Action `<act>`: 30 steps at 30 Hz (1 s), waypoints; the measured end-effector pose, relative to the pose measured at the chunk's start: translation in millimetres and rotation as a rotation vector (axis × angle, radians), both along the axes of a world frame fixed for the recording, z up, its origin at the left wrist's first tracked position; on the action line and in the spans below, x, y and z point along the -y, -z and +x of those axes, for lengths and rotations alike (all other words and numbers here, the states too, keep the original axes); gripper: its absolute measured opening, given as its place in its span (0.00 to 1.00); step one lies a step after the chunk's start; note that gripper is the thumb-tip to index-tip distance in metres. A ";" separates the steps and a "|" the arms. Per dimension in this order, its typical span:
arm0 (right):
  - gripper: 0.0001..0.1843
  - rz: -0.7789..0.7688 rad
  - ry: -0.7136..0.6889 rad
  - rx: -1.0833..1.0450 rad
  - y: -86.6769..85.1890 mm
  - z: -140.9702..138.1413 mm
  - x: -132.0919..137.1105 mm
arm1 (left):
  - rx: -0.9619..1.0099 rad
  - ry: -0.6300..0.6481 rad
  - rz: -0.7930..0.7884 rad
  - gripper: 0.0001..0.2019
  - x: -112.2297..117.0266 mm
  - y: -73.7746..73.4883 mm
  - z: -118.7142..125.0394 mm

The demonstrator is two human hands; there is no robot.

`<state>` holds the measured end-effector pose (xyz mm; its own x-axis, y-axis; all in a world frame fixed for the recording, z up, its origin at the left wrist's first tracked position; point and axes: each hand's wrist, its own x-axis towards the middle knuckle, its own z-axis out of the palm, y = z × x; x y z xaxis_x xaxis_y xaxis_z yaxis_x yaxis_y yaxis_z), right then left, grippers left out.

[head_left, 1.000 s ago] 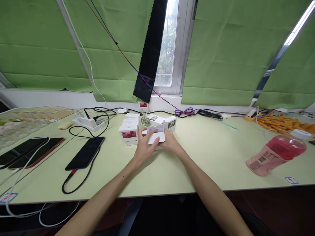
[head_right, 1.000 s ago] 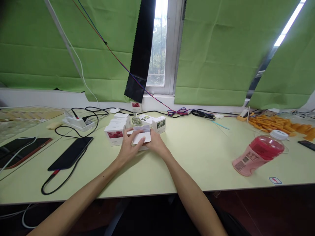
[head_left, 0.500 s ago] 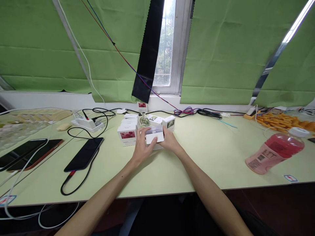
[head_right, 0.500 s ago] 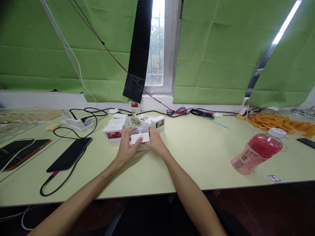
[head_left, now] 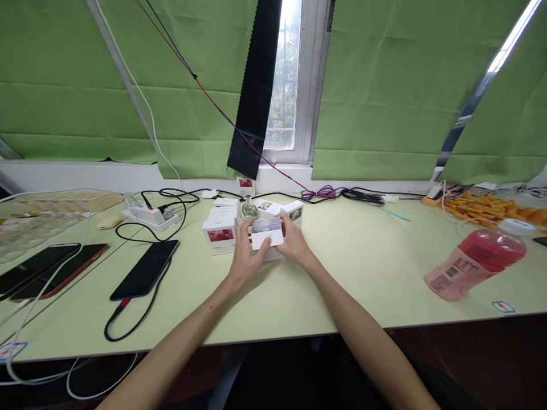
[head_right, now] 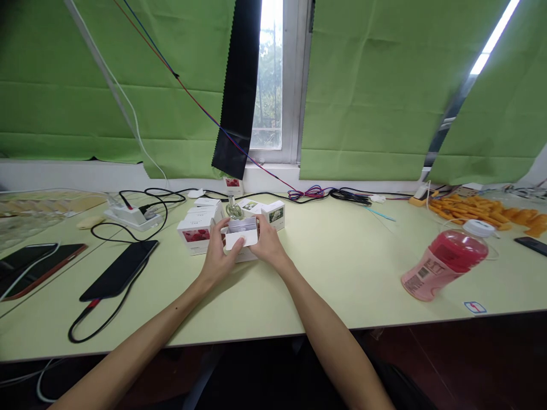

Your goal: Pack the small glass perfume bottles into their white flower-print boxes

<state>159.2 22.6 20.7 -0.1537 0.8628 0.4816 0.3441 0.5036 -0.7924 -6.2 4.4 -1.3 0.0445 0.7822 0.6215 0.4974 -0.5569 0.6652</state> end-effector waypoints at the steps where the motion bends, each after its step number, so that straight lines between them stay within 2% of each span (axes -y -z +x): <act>1: 0.30 0.008 0.002 -0.004 0.2 -0.1 0.1 | 0.003 0.002 0.001 0.31 0.3 -0.3 0.3; 10: 0.31 0.050 0.022 0.010 1.7 -0.2 1.0 | 0.025 0.001 -0.002 0.27 1.1 -1.1 1.8; 20: 0.27 0.123 0.030 0.041 1.6 0.1 1.9 | -0.061 -0.013 0.044 0.15 3.8 -9.5 2.4; 30: 0.27 0.126 0.031 0.054 0.7 0.1 2.4 | -0.056 -0.055 -0.014 0.15 7.7 -10.4 3.2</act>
<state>159.2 20.2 19.9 -0.1570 0.8009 0.5779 0.4017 0.5864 -0.7034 -3.0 -3.3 9.1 0.0358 0.7929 0.6083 0.5638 -0.5186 0.6428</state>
